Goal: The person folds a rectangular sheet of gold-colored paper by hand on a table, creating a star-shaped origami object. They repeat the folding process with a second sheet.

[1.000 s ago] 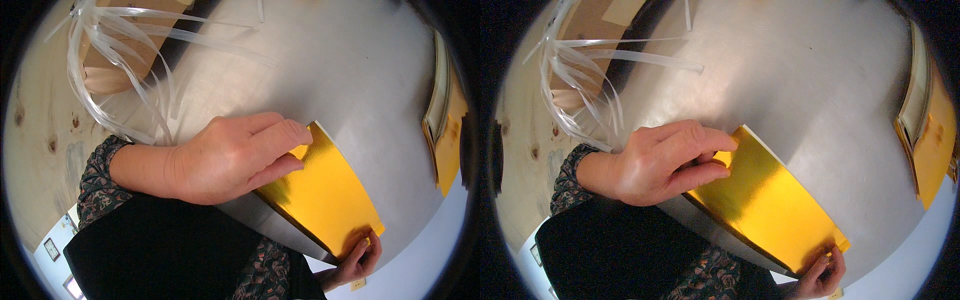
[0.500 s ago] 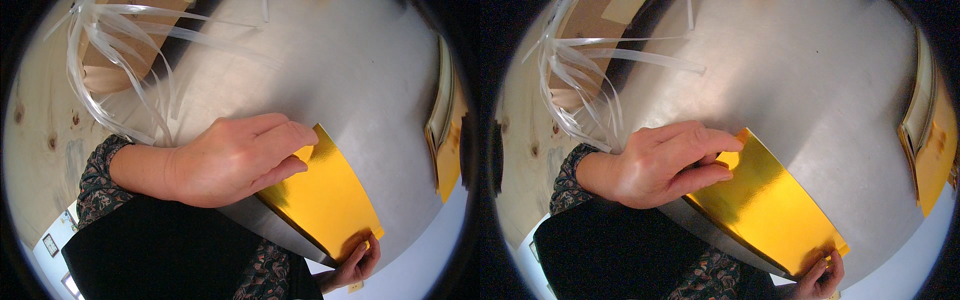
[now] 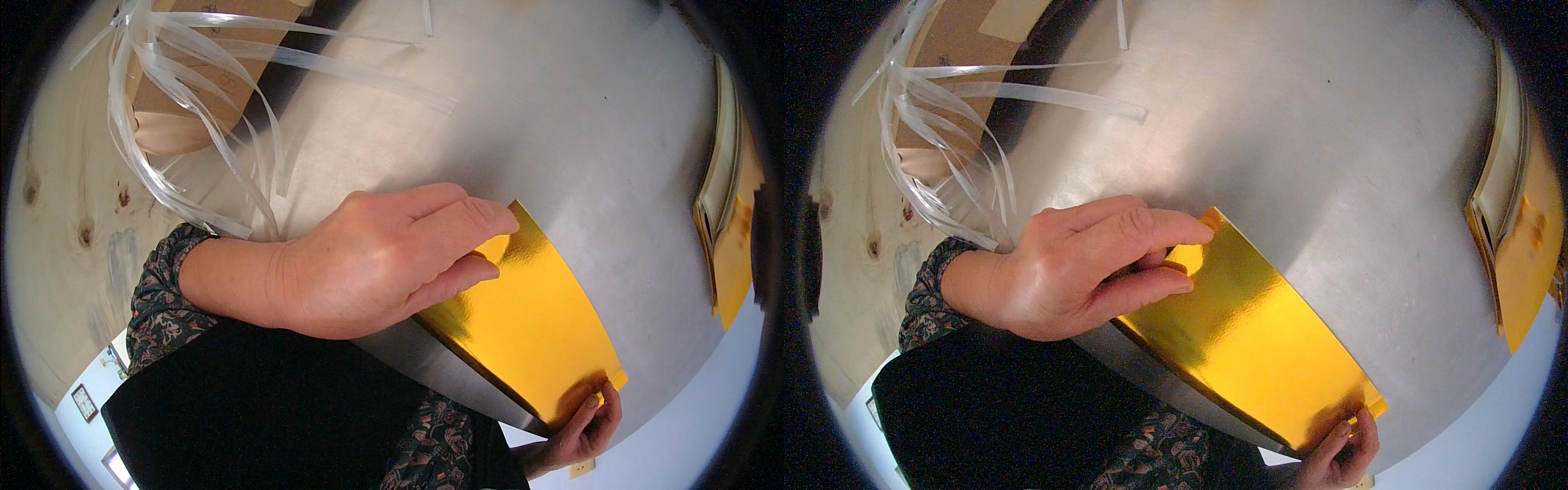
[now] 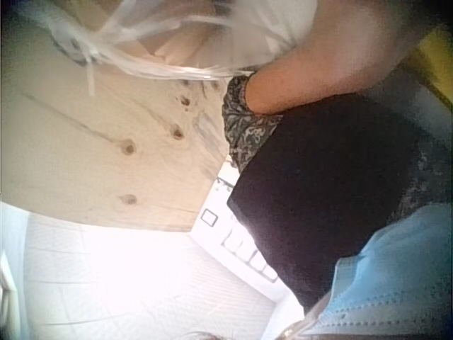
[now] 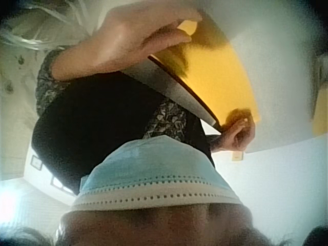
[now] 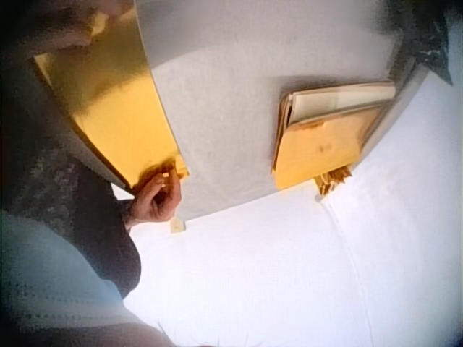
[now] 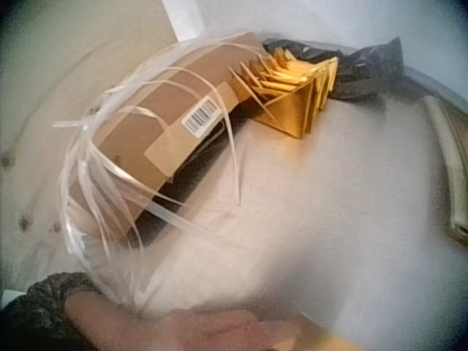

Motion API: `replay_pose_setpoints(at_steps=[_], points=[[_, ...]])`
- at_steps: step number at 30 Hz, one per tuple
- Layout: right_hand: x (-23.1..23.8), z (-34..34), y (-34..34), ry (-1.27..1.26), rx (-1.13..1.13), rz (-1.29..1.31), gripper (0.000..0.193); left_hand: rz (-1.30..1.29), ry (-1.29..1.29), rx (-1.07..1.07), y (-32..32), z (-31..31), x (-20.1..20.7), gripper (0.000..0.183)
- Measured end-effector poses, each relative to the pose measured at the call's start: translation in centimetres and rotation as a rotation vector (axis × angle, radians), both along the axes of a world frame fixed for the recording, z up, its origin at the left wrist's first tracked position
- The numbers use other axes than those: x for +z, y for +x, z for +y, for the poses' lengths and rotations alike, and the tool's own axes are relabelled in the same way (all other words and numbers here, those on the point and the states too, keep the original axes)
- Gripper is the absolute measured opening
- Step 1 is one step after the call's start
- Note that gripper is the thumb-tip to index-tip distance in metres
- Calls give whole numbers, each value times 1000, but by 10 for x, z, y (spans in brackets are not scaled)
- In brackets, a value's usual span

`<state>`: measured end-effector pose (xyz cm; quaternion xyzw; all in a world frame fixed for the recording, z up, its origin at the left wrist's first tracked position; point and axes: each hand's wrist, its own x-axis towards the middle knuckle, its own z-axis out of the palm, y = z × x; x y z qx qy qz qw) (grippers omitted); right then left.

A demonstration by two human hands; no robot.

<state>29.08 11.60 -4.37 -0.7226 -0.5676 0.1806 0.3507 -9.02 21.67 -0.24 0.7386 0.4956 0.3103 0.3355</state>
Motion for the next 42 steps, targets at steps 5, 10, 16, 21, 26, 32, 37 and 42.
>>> replay_pose_setpoints(at_steps=[5,10,16,21,26,32,37,42], points=[[5,3,-1,-26,2,5,26,-1,-4,-2,-2,1,1,46],[5,1,-3,-28,-27,25,26,0,-5,1,-3,3,2,46],[6,6,1,-16,22,-11,26,8,-15,4,-5,5,3,46],[12,6,-7,-36,19,57,26,56,-11,33,-2,6,5,45],[6,5,-6,-2,-29,33,24,173,-29,53,14,-1,0,43],[-5,-11,16,57,80,45,27,151,-265,153,45,-31,-12,46],[-21,-28,37,-27,94,-23,27,238,-161,22,57,-42,-38,49],[-36,-37,55,32,129,-8,24,212,-241,81,74,-71,-59,47]])
